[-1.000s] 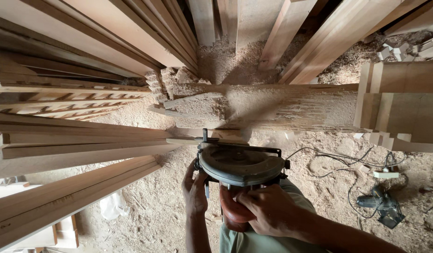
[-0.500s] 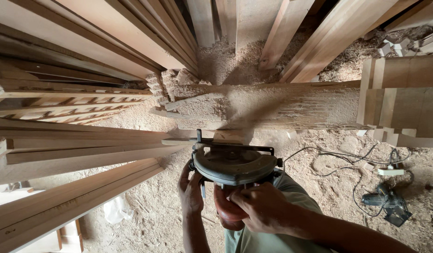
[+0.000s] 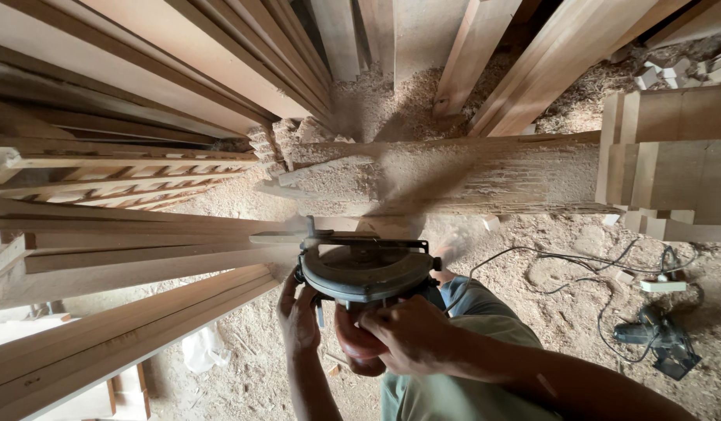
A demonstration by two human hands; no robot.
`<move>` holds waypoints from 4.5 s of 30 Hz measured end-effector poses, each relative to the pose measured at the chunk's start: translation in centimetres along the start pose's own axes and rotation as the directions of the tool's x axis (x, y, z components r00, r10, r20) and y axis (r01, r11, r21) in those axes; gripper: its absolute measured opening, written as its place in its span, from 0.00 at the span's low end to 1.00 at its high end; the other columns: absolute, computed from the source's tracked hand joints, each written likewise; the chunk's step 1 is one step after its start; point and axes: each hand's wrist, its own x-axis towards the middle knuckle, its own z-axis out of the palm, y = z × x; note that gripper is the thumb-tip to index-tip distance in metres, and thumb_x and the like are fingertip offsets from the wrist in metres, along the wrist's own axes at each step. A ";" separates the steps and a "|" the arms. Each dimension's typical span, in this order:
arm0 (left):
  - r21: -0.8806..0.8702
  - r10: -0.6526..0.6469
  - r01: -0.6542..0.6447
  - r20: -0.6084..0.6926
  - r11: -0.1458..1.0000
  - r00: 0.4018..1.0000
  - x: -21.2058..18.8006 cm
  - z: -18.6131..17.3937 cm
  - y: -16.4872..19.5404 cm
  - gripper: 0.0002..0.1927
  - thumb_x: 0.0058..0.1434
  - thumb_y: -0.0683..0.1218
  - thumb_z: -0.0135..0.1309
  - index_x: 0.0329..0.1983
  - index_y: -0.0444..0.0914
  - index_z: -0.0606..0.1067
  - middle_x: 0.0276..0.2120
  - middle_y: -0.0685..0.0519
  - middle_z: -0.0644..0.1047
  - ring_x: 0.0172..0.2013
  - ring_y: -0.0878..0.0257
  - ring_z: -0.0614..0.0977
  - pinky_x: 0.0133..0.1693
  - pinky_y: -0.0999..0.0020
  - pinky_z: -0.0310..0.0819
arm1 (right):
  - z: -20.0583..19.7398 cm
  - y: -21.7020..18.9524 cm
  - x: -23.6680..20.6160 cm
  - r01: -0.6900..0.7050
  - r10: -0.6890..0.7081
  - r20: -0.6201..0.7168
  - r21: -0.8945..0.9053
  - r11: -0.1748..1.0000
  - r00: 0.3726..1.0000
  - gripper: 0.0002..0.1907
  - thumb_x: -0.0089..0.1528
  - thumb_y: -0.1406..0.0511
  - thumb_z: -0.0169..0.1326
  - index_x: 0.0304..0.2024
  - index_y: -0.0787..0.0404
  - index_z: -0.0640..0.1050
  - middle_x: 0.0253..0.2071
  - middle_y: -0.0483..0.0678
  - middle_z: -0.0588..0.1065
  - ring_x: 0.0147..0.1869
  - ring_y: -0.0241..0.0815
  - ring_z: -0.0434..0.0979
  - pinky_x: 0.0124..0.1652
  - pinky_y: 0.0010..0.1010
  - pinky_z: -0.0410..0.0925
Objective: The person uses a circular saw to cut wooden planks into smaller pieces. They repeatedly position the planks, cut them, and move the cut pieces aside.
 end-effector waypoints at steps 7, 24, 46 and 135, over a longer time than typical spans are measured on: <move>0.132 0.057 -0.034 -0.172 0.991 0.983 -0.1 -2.1 3.9 0.20 0.63 0.39 0.56 0.59 0.33 0.77 0.47 0.46 0.82 0.46 0.59 0.82 0.50 0.65 0.79 | 0.7 -1.0 3.0 0.122 -0.114 -0.079 0.108 0.987 0.990 0.18 0.55 0.69 0.61 0.49 0.63 0.80 0.41 0.58 0.81 0.35 0.48 0.85 0.37 0.36 0.80; 0.498 -0.024 -0.012 0.066 0.867 0.998 -12.4 3.7 -2.2 0.29 0.60 0.55 0.56 0.65 0.42 0.72 0.60 0.46 0.78 0.53 0.53 0.83 0.54 0.49 0.82 | -8.8 -3.7 -15.9 -0.297 0.268 -0.235 -0.102 0.949 0.935 0.19 0.51 0.67 0.65 0.45 0.56 0.80 0.34 0.48 0.83 0.28 0.43 0.84 0.29 0.34 0.78; -0.015 0.023 -0.022 0.129 1.000 0.991 -11.4 15.2 -5.1 0.29 0.63 0.38 0.50 0.69 0.30 0.66 0.54 0.43 0.77 0.51 0.59 0.80 0.54 0.64 0.75 | -7.1 5.6 -18.2 -0.207 0.213 -0.131 0.054 0.977 0.968 0.25 0.48 0.65 0.68 0.48 0.63 0.81 0.40 0.57 0.83 0.39 0.54 0.85 0.41 0.39 0.77; 0.045 0.084 -0.093 0.169 0.995 0.982 -11.4 7.4 0.3 0.28 0.61 0.41 0.47 0.67 0.32 0.67 0.61 0.44 0.76 0.55 0.54 0.81 0.55 0.58 0.78 | -7.6 -0.6 -16.7 0.036 -0.024 -0.262 0.043 0.998 0.965 0.34 0.42 0.66 0.68 0.54 0.60 0.80 0.43 0.52 0.82 0.39 0.48 0.85 0.41 0.40 0.78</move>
